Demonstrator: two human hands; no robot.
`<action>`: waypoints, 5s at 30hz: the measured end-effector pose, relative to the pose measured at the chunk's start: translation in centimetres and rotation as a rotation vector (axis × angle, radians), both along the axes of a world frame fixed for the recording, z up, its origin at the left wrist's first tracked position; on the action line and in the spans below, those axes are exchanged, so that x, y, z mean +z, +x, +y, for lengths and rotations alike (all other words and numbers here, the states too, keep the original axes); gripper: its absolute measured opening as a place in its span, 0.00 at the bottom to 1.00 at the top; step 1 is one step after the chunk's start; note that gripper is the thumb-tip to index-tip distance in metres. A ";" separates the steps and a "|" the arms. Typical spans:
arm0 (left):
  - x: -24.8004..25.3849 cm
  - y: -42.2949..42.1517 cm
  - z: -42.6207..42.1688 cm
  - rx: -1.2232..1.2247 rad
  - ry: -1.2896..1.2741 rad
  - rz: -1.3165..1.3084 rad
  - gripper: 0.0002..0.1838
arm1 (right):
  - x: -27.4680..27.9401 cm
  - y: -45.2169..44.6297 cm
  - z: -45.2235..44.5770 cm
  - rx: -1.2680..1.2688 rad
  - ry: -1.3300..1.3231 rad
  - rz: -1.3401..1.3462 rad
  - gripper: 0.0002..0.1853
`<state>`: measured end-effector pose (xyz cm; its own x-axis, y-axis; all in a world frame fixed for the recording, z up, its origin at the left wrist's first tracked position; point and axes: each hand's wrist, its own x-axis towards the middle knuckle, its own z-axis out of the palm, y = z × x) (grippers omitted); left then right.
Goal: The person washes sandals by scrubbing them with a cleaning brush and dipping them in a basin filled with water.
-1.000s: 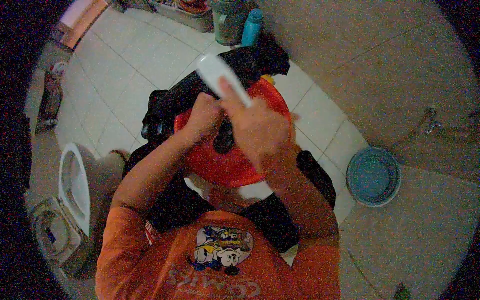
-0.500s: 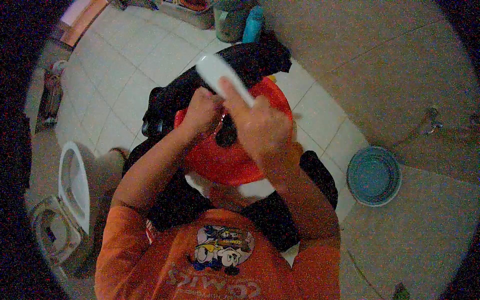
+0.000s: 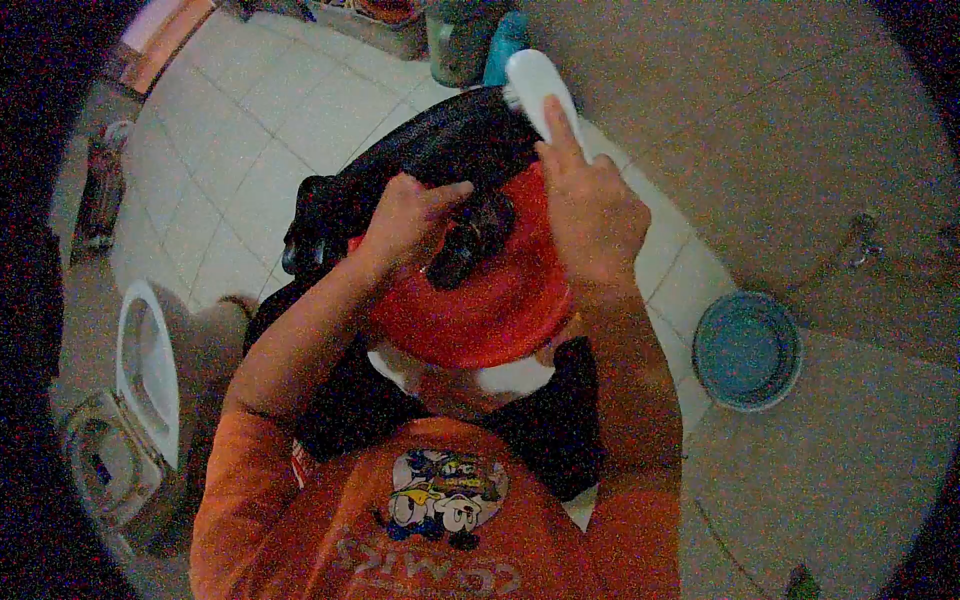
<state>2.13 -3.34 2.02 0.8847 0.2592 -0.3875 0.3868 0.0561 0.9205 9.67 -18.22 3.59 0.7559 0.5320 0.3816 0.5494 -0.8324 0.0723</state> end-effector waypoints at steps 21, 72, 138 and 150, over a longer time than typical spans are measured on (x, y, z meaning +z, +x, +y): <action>-2.7 0.4 2.4 0.130 -1.319 -0.442 0.23 | -2.3 -3.7 1.0 0.246 0.124 -0.006 0.26; -14.2 1.2 5.9 -0.495 -2.073 -0.544 0.18 | -18.2 0.2 0.6 -0.217 0.712 0.969 0.17; -33.7 -5.4 -1.3 0.153 0.519 0.126 0.14 | -40.5 -0.9 -1.0 -0.569 1.175 1.547 0.32; -34.4 -1.2 -1.9 0.459 -0.909 0.322 0.27 | -45.7 -4.5 0.8 -0.460 0.407 1.216 0.34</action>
<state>0.94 -5.25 -32.35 0.5972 0.0374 -0.8012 0.3721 0.8720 0.3181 5.17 -17.43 -42.13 0.8007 0.1536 -0.5790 -0.2412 -0.8021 -0.5463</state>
